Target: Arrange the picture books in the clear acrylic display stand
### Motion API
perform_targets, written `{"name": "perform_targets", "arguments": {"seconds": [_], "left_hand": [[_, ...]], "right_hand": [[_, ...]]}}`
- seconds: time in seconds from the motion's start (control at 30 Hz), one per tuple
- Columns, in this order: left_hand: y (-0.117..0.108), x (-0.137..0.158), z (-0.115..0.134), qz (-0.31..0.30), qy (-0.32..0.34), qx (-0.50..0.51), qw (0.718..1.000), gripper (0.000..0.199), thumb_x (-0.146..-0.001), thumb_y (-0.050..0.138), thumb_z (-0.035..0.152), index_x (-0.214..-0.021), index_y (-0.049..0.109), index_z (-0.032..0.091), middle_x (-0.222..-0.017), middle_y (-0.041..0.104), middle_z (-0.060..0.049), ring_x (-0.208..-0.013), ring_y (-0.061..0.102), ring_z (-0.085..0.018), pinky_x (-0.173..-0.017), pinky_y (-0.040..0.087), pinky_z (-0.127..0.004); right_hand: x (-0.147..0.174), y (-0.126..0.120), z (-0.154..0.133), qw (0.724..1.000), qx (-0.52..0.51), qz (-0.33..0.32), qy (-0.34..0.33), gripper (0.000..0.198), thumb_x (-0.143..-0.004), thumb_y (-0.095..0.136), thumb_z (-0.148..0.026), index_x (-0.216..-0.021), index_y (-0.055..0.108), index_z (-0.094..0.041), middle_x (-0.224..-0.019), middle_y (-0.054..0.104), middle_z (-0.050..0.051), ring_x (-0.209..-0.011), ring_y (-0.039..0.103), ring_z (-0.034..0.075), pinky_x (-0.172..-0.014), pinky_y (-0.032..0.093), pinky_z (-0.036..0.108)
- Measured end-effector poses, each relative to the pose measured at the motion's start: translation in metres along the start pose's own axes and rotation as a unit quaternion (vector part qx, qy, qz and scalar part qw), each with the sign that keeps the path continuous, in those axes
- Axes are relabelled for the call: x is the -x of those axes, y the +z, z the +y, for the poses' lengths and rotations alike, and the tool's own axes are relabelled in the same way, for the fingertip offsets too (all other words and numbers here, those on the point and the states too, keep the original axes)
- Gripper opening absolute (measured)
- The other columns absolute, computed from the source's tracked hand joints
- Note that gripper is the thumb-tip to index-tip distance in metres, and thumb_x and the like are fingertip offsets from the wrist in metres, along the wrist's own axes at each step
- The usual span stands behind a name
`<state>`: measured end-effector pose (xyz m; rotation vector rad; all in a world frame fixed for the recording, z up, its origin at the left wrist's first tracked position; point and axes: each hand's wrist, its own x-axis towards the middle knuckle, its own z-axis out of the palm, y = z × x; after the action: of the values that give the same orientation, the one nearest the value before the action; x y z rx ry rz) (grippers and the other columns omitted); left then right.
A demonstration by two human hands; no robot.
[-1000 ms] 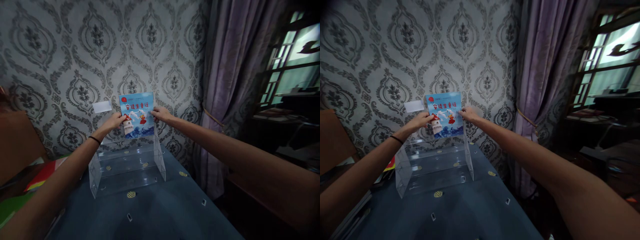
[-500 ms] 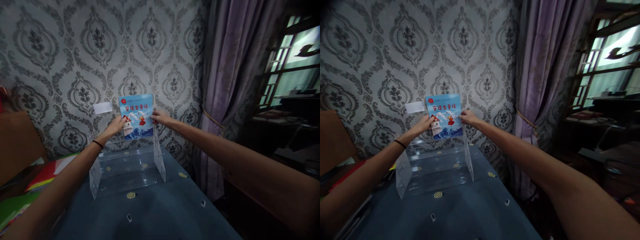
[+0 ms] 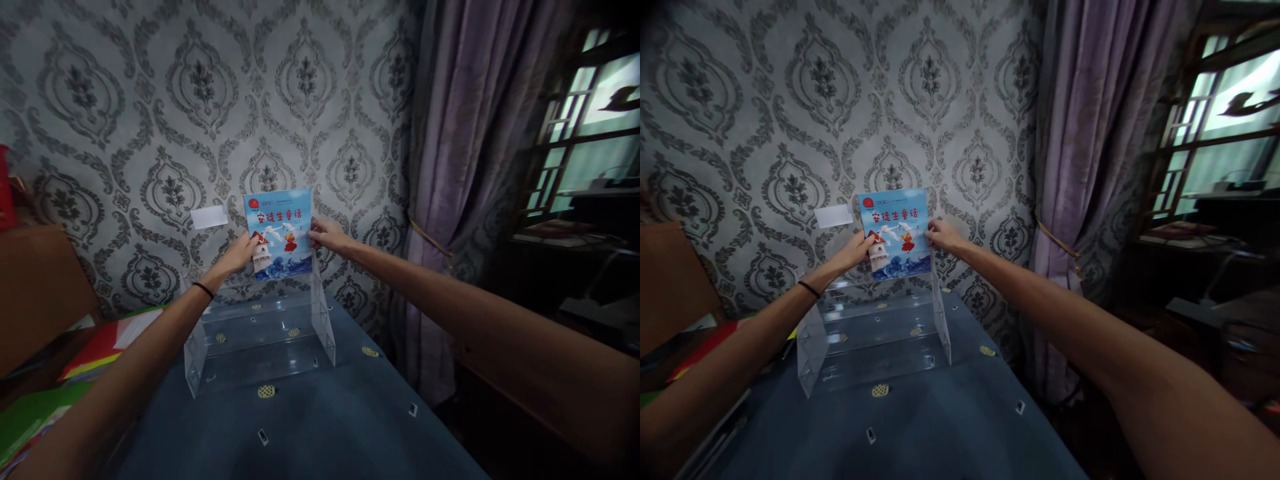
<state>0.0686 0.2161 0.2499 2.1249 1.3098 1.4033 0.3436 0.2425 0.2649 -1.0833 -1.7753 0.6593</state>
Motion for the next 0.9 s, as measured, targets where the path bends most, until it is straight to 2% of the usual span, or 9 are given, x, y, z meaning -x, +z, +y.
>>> {"name": "perform_targets", "arguments": {"seconds": [0.17,0.4,0.7,0.9], "left_hand": [[-0.0025,0.0021,0.0013,-0.021,-0.002,-0.014,1.000,0.023,-0.090,0.053,0.038,-0.103,0.063,0.022,-0.107,0.070,-0.006,-0.103,0.065,-0.024,-0.086,0.054,-0.032],[-0.0041,0.0051,-0.0012,-0.052,-0.017,-0.055,0.997,0.022,-0.089,0.052,0.034,-0.104,0.061,0.021,-0.099,0.070,-0.004,-0.091,0.067,-0.021,-0.073,0.055,-0.027],[-0.0002,0.0050,-0.0030,-0.034,-0.033,-0.125,0.991,0.020,-0.088,0.056,0.033,-0.103,0.058,0.020,-0.097,0.068,-0.006,-0.094,0.065,-0.025,-0.085,0.053,-0.034],[-0.0012,0.0072,0.0022,-0.031,-0.022,-0.124,0.992,0.017,-0.087,0.056,0.034,-0.097,0.057,0.020,-0.096,0.068,-0.008,-0.098,0.063,-0.028,-0.090,0.052,-0.039]], "right_hand": [[0.0022,0.0009,-0.0009,1.000,-0.014,0.001,0.013,0.008,-0.088,0.066,-0.013,-0.087,0.059,-0.018,-0.060,0.061,-0.003,-0.056,0.062,0.012,-0.053,0.050,0.020],[0.0024,0.0021,-0.0002,0.999,-0.024,-0.002,0.031,0.009,-0.086,0.068,-0.018,-0.095,0.066,-0.018,-0.067,0.065,-0.002,-0.055,0.063,0.013,-0.050,0.051,0.021],[0.0033,0.0061,0.0082,0.999,-0.031,-0.008,0.026,0.009,-0.086,0.067,-0.020,-0.095,0.067,-0.018,-0.069,0.067,-0.001,-0.059,0.064,0.013,-0.050,0.051,0.018],[0.0102,0.0066,0.0024,0.999,-0.045,-0.009,0.024,0.010,-0.087,0.063,-0.016,-0.097,0.066,-0.017,-0.069,0.066,-0.002,-0.058,0.062,0.011,-0.049,0.050,0.016]]}}
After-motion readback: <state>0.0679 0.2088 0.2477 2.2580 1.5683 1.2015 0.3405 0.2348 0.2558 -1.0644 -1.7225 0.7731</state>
